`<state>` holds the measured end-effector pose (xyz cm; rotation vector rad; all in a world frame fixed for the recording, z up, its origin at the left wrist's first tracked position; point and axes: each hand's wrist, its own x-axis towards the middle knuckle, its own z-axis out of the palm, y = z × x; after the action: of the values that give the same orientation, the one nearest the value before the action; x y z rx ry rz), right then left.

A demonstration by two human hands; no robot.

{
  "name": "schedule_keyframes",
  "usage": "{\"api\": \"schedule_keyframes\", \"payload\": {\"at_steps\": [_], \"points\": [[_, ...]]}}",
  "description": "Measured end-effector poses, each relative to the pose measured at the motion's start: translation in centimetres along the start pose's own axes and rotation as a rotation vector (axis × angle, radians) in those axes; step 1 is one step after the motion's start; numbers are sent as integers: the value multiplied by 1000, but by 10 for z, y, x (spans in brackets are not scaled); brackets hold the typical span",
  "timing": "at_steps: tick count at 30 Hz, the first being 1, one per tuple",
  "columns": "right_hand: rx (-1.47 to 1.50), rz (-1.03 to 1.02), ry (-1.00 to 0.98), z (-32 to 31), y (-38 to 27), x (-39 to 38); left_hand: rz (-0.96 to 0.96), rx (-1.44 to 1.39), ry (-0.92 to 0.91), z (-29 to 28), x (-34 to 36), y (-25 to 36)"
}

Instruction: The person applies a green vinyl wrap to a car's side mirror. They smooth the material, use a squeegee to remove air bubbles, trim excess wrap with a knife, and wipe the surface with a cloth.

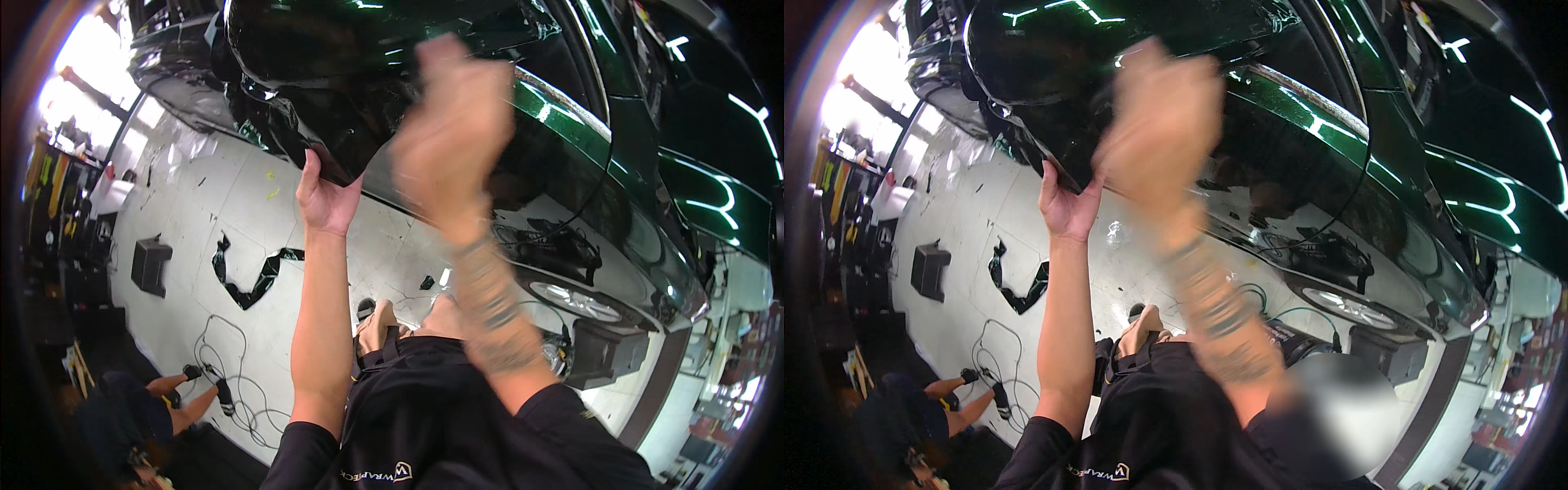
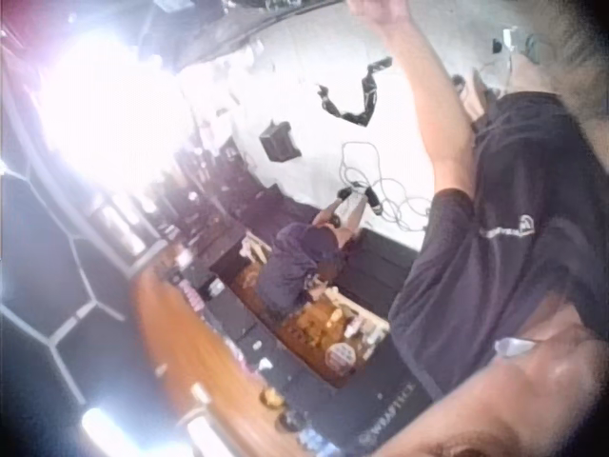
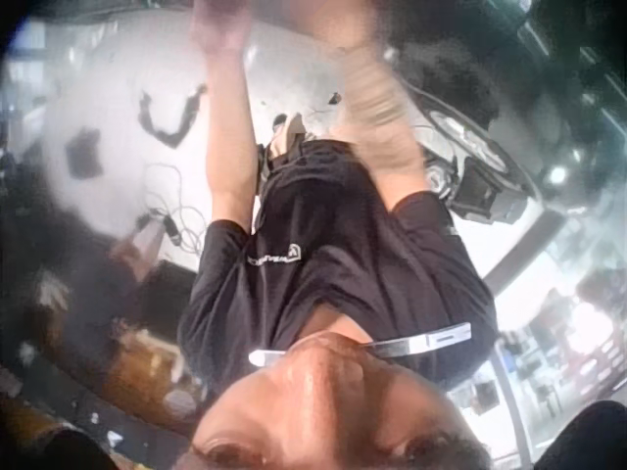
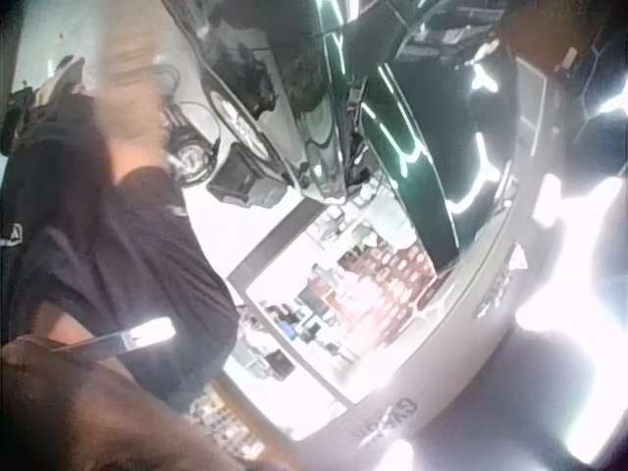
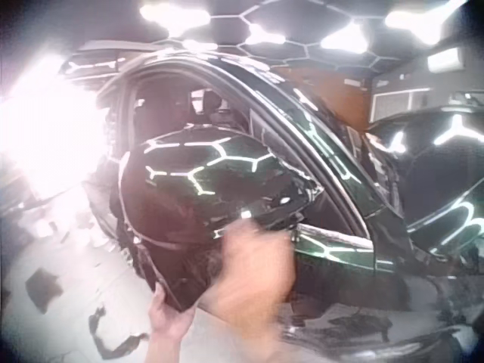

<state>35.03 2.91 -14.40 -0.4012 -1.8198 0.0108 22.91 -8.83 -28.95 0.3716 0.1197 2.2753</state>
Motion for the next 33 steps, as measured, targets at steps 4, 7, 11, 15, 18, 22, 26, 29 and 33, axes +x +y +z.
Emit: {"api": "schedule_keyframes", "payload": {"at_steps": [4, 7, 11, 15, 18, 22, 26, 29, 33], "points": [[368, 235, -170, 15, -94, -45, -270, 124, -44, -26, 4, 35], [321, 38, 23, -16, -48, 3, -182, 88, -131, -30, -11, 49], [-259, 477, -55, -50, 41, 59, -290, 42, -200, -31, -11, 64], [-260, 103, 20, 36, -91, 10, -361, 111, -77, -9, -6, 68], [409, 268, -260, 74, -156, -31, -414, 178, -57, -1, -11, 76], [180, 320, -78, 11, -91, 66, -399, 81, -136, -39, -21, 111], [-163, 442, -37, -2, 59, 97, -469, 172, -123, -36, -37, 113], [-364, 309, 58, 0, 59, 77, -501, 261, -42, -36, -47, 119], [-181, -19, -118, 52, -130, 21, -439, 178, -68, -69, -43, 127]]}}
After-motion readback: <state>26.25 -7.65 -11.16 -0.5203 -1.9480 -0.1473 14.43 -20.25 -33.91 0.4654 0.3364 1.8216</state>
